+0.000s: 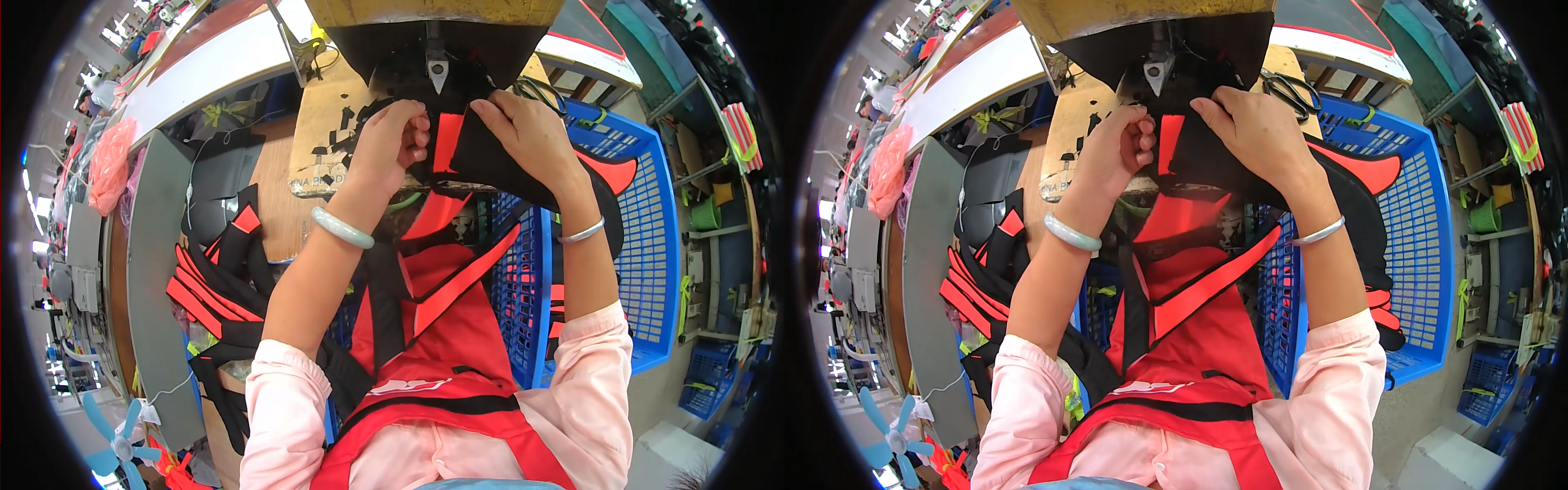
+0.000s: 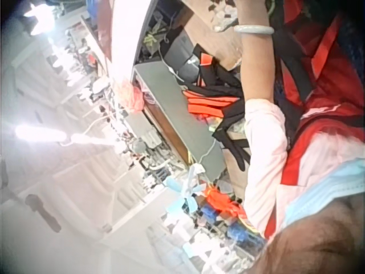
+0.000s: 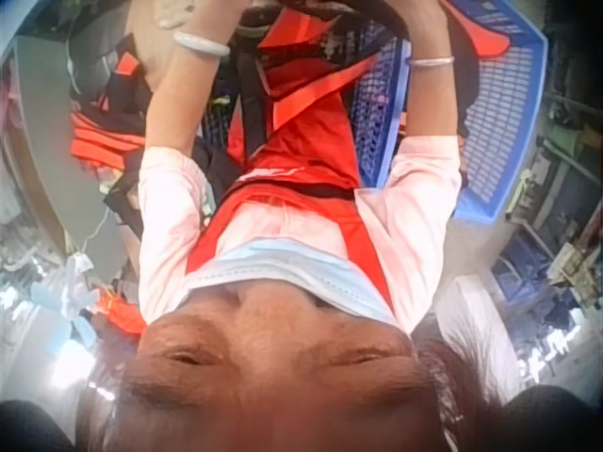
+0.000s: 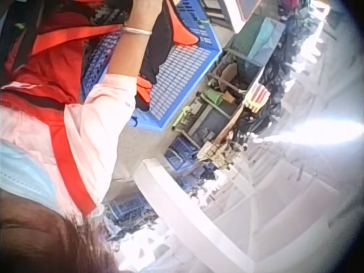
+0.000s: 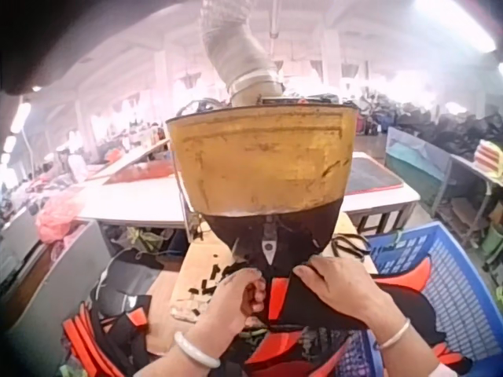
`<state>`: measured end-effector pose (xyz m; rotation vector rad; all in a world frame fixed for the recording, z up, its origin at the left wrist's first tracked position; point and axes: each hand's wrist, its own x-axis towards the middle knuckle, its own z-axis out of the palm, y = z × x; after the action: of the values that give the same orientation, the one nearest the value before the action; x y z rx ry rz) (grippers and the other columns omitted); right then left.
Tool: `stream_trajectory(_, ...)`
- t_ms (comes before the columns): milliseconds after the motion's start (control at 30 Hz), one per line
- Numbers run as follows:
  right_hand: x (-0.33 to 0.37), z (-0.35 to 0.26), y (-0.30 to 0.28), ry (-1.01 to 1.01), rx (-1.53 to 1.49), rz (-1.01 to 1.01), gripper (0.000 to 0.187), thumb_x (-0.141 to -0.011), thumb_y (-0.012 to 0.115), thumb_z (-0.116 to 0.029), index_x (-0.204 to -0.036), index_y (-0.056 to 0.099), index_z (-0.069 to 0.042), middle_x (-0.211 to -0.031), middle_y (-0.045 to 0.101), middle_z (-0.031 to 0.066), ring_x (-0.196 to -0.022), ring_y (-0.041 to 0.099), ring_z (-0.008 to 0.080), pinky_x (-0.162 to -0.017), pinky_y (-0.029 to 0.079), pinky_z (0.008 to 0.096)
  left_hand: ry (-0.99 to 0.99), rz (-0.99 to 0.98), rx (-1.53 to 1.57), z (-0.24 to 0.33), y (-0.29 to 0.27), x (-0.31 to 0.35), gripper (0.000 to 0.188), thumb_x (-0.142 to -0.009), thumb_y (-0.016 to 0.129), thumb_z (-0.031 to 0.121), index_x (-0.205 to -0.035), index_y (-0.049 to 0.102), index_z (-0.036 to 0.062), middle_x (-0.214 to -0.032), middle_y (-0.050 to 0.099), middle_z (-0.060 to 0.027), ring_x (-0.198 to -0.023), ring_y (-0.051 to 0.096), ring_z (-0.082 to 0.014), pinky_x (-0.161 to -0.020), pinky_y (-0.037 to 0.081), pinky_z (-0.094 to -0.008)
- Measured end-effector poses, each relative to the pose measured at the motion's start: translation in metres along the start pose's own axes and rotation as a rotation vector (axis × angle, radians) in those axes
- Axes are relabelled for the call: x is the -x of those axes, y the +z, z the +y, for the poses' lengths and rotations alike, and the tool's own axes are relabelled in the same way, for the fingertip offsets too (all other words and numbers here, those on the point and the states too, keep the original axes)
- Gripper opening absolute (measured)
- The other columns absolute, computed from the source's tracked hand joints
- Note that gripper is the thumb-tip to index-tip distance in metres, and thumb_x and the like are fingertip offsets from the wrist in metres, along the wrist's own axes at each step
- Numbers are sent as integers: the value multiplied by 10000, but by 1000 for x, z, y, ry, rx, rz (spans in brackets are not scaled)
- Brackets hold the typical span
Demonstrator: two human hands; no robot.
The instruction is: The person operates a sewing machine to stitch red and black fabric pieces together, likely assembling gloves. They repeatedly feed the fabric under the presser foot, guide it through the machine, and trim excess material with scissors. Finished items are placed into a blue basket.
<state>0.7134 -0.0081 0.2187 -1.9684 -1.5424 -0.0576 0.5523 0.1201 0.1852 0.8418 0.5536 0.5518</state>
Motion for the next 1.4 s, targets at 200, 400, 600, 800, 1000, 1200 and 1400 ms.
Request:
stream_trajectory(200, -11, 6, 3, 60, 0, -39, 384, -961, 536, -358, -873, 620, 7, -712, 598, 203, -709, 579, 402, -641, 435, 447, -41, 0, 68, 2, 1, -15, 73, -837, 596, 140, -867, 561, 84, -716, 521, 15, -588, 460, -99, -511, 332, -256)
stream_trajectory(400, -21, 15, 6, -2, 47, 26, 399, -960, 529, -391, -885, 632, -14, -719, 615, 205, -724, 600, 404, -649, 456, 453, -26, -13, 82, 8, 2, -26, 67, -840, 579, 134, -874, 545, 86, -707, 502, 8, -581, 438, -101, -500, 316, -252)
stream_trajectory(600, -25, 17, 4, -9, 50, 107, 439, -947, 524, -435, -875, 665, -25, -745, 652, 201, -748, 634, 403, -671, 497, 464, 27, -9, 151, 11, 3, -33, 135, -900, 598, 203, -821, 532, 115, -730, 514, 9, -638, 467, -112, -544, 367, -257)
stream_trajectory(800, 12, 10, -14, -107, -95, 173, 290, -947, 575, -310, -887, 636, -33, -694, 621, 161, -671, 611, 358, -591, 460, 419, 0, -306, -388, -6, -20, 16, 424, -938, 608, 344, -1217, 607, 25, -1092, 663, -84, -1037, 609, -183, -863, 486, -288)
stream_trajectory(1000, 75, -7, -8, -45, -197, 277, 201, -934, 605, -256, -947, 658, -62, -719, 633, 131, -650, 628, 307, -575, 475, 364, 115, -428, -772, -60, -21, 92, 327, -962, 592, 223, -1161, 598, -36, -1027, 675, -95, -948, 605, -138, -850, 473, -287)
stream_trajectory(1200, 131, -27, -38, 6, -224, 345, 139, -905, 643, -149, -928, 641, -12, -762, 632, 157, -666, 642, 316, -587, 492, 358, 124, -471, -692, -63, -12, 112, 190, -964, 563, 171, -950, 585, -17, -898, 681, -64, -873, 615, -132, -781, 482, -283)
stream_trajectory(1400, 160, -37, -83, 80, -614, -292, 254, -955, 553, -272, -949, 630, -29, -854, 636, 160, -803, 616, 326, -716, 476, 375, 139, -482, -927, -54, -14, 143, 98, -914, 568, 30, -993, 558, -28, -829, 606, -40, -809, 574, -98, -748, 471, -254)
